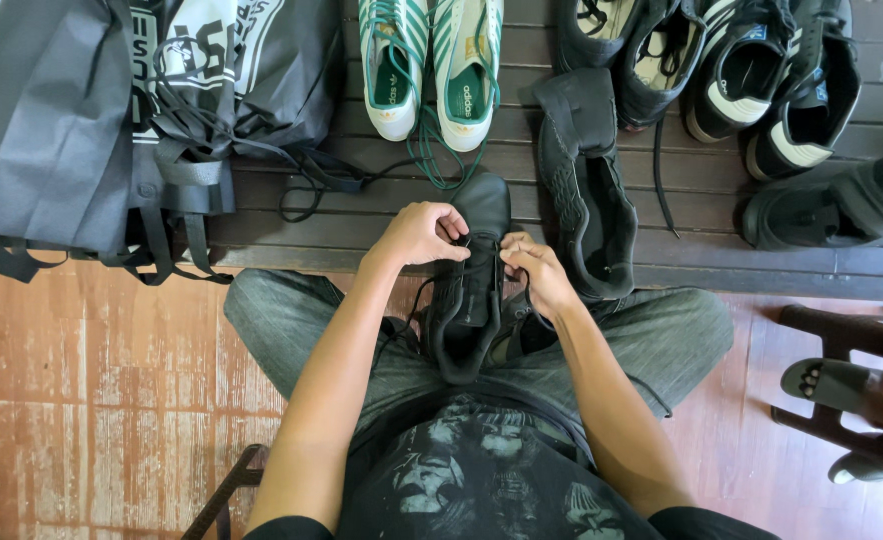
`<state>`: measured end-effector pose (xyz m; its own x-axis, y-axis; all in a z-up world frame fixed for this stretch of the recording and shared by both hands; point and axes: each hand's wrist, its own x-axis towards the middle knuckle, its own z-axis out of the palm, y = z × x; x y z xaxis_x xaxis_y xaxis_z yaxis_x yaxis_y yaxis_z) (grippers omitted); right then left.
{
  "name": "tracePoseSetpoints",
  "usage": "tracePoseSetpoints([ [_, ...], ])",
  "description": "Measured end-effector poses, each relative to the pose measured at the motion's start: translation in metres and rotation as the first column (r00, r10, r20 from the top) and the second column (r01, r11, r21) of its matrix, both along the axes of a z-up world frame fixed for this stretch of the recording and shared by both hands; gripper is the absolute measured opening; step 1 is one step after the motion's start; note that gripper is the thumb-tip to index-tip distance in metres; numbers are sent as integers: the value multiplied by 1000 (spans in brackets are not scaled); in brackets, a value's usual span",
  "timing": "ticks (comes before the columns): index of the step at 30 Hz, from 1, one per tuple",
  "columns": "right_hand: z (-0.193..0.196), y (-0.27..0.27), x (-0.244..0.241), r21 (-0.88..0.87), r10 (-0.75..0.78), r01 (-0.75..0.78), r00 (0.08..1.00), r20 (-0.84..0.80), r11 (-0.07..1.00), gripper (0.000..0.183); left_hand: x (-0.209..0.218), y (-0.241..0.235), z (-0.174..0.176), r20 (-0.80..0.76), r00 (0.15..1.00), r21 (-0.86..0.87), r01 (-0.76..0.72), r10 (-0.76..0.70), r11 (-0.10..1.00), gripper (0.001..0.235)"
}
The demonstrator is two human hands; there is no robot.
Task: The person sits cross-legged on a chair and laces a black shoe by hand. They thread the laces through the eyelets, pull them tight, and tie a knot, repeating the process to secure the shoe.
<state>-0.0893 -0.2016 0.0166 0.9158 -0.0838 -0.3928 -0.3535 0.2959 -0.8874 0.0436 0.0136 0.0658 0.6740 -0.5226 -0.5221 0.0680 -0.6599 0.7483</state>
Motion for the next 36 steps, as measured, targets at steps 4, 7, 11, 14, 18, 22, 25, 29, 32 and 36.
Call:
tracePoseSetpoints([
  [4, 1, 2, -3, 31, -18, 19, 999, -35, 999, 30, -2, -1, -4, -7, 1000, 41, -26, 26, 999, 45],
  [7, -4, -3, -1, -182, 14, -4, 998, 54, 983, 30, -9, 0, 2, 37, 998, 56, -48, 46, 997, 47],
  [11, 3, -8, -8, -513, 69, -65, 998, -12, 856, 22, -37, 2, 4, 173, 981, 31, -92, 85, 995, 65],
  [14, -13, -4, -15, -451, 45, -29, 999, 23, 892, 22, -49, 4, -10, 209, 964, -43, -158, 163, 987, 53],
  [18, -1, -6, -16, -381, 11, -21, 1000, -27, 924, 27, -72, 3, 22, 353, 904, -136, -205, 241, 969, 55],
  [22, 23, -18, -20, -457, 87, -120, 992, -92, 881, 25, -95, 15, 25, 105, 983, 159, -165, 150, 973, 76],
  [25, 54, -22, -26, -498, 140, -198, 979, -151, 845, 20, -99, 21, 49, -2, 999, 240, -39, 41, 970, 58],
  [29, 112, -30, -25, -510, 244, -302, 953, -180, 805, 18, -95, 22, 106, -30, 999, 166, 48, -43, 985, 41],
  [32, 139, -30, -24, -572, 243, -298, 955, -173, 764, 15, -91, 21, 92, 91, 994, 216, 45, -66, 975, 59],
  [36, 131, -39, -20, -686, 325, -413, 908, -264, 598, 12, -110, 0, 39, 215, 966, 341, 65, -145, 938, 56],
])
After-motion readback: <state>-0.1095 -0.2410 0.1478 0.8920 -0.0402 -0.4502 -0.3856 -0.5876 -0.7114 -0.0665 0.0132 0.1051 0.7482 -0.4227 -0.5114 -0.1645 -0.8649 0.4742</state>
